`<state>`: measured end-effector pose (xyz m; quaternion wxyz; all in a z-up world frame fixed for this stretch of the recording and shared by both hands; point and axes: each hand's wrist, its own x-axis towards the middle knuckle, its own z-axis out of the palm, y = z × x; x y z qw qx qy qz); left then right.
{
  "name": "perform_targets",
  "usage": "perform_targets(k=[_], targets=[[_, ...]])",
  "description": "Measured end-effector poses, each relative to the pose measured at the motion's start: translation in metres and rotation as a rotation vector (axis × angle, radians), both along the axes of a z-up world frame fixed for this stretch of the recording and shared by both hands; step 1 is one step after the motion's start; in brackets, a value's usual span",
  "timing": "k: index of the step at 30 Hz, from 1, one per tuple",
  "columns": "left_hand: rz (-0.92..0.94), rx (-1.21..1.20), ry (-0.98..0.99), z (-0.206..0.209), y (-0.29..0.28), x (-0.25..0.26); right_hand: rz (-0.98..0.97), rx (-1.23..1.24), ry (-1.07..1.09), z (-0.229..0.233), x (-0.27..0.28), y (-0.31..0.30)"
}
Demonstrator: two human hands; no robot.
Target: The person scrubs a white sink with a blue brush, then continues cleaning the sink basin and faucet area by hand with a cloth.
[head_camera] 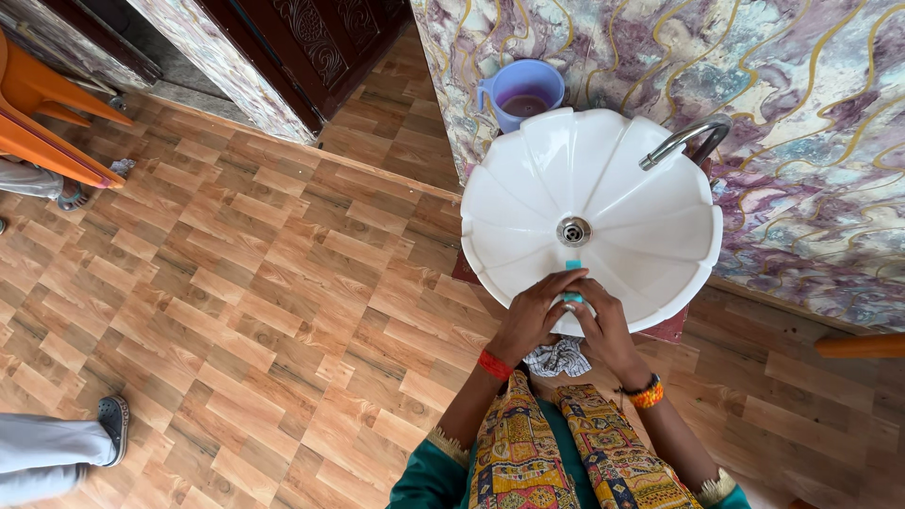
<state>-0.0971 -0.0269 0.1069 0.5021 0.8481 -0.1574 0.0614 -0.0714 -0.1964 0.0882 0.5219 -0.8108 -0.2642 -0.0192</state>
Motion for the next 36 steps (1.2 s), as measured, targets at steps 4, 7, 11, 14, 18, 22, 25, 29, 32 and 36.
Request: perform_targets(k=[4,7,11,14,18,22,25,29,32,36], targets=[[-0.009,0.024,-0.160,0.000,0.004,-0.001,0.011,-0.026,0.033,0.008,-0.003,-0.001],[-0.035,0.047,-0.152,0.006,0.002,-0.014,-0.021,-0.055,0.222,0.017,-0.022,-0.004],[-0.019,0.092,-0.083,0.010,-0.003,-0.009,-0.026,0.007,0.114,0.011,-0.018,-0.001],[0.022,0.079,-0.082,0.012,-0.003,-0.001,-0.004,0.053,-0.001,0.008,-0.008,0.001],[0.003,0.138,-0.144,0.017,-0.005,-0.011,-0.094,-0.020,0.307,0.019,-0.027,-0.006],[-0.010,0.155,-0.211,0.010,-0.008,-0.026,-0.030,0.048,-0.020,0.022,-0.045,-0.007],[0.024,0.122,-0.166,-0.006,-0.004,-0.014,0.025,0.062,-0.080,0.012,-0.035,-0.002],[0.054,0.107,-0.164,-0.010,-0.008,-0.009,-0.005,-0.002,0.282,0.012,-0.022,-0.003],[0.066,0.153,-0.258,-0.006,-0.013,-0.022,0.006,0.000,0.237,0.009,-0.038,-0.015],[0.016,0.174,-0.152,-0.002,-0.014,-0.025,0.119,0.071,0.041,-0.005,-0.024,-0.019]])
